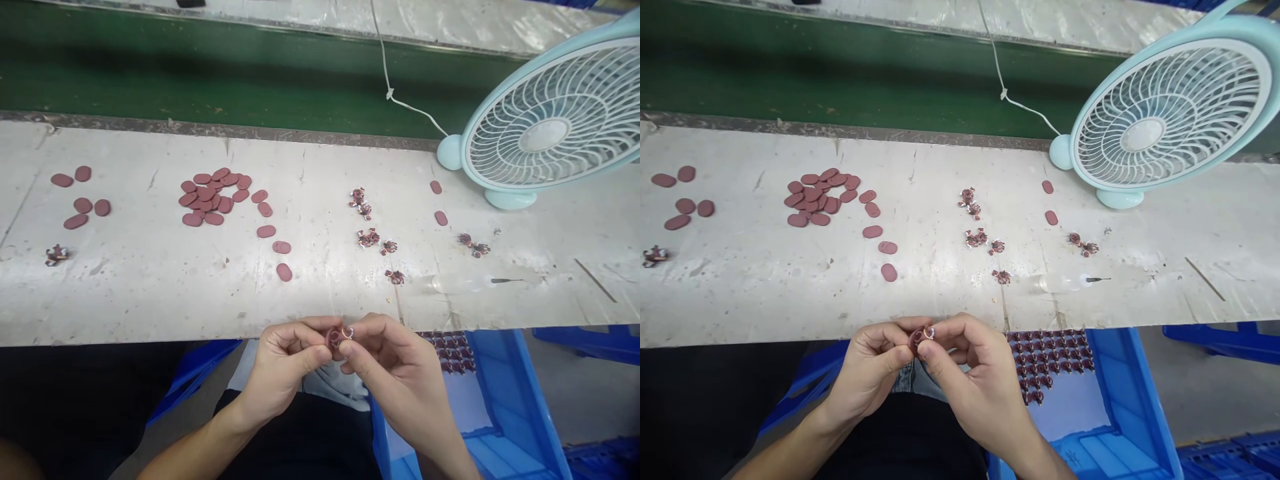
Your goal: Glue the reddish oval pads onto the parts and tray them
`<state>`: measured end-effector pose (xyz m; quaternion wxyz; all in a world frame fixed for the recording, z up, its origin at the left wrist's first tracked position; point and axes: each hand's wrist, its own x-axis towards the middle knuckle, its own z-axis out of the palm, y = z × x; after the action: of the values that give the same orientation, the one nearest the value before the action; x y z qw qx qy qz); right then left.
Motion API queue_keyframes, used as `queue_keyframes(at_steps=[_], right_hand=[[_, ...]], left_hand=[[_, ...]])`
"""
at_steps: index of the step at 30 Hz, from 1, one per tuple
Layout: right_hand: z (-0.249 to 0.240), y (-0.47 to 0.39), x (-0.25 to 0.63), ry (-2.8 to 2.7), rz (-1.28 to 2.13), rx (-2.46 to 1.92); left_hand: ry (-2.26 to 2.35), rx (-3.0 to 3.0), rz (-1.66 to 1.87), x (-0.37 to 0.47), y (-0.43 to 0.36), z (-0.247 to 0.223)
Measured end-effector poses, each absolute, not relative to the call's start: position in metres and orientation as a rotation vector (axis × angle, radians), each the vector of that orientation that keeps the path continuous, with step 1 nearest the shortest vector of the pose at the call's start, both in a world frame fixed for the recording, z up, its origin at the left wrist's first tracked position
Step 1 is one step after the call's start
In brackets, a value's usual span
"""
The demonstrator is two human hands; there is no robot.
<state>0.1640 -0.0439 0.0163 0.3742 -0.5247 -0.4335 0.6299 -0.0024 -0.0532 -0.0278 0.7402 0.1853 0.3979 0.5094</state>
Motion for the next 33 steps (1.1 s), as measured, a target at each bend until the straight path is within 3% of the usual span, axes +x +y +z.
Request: queue_keyframes(at_steps=[14, 19, 22, 26, 33], right_hand=[[0.008, -0.045, 0.158, -0.91, 1.635, -1.296], [-0.016, -0.064, 0.198, -0.786, 1.474, -1.301], [-0.033, -0.084, 0.247, -0.689, 1.211, -1.446], [-0.053, -0.119, 0.317, -0.711, 0.893, -1.783], [-0.116, -0.19, 0.395, -0.891, 0.838, -2.384]], left_hand=[[0.898, 0.504, 1.126, 0.004, -0.056, -0.03], [1.114, 1.166, 1.184, -0.016, -0.038, -0.031], [1.401, 1.505, 1.208, -0.045, -0.016, -0.031], [1.722, 2.235, 0.89, -0.067, 0.007, -0.037], [1.781, 2.162, 0.868, -0.061, 0.008, -0.041]])
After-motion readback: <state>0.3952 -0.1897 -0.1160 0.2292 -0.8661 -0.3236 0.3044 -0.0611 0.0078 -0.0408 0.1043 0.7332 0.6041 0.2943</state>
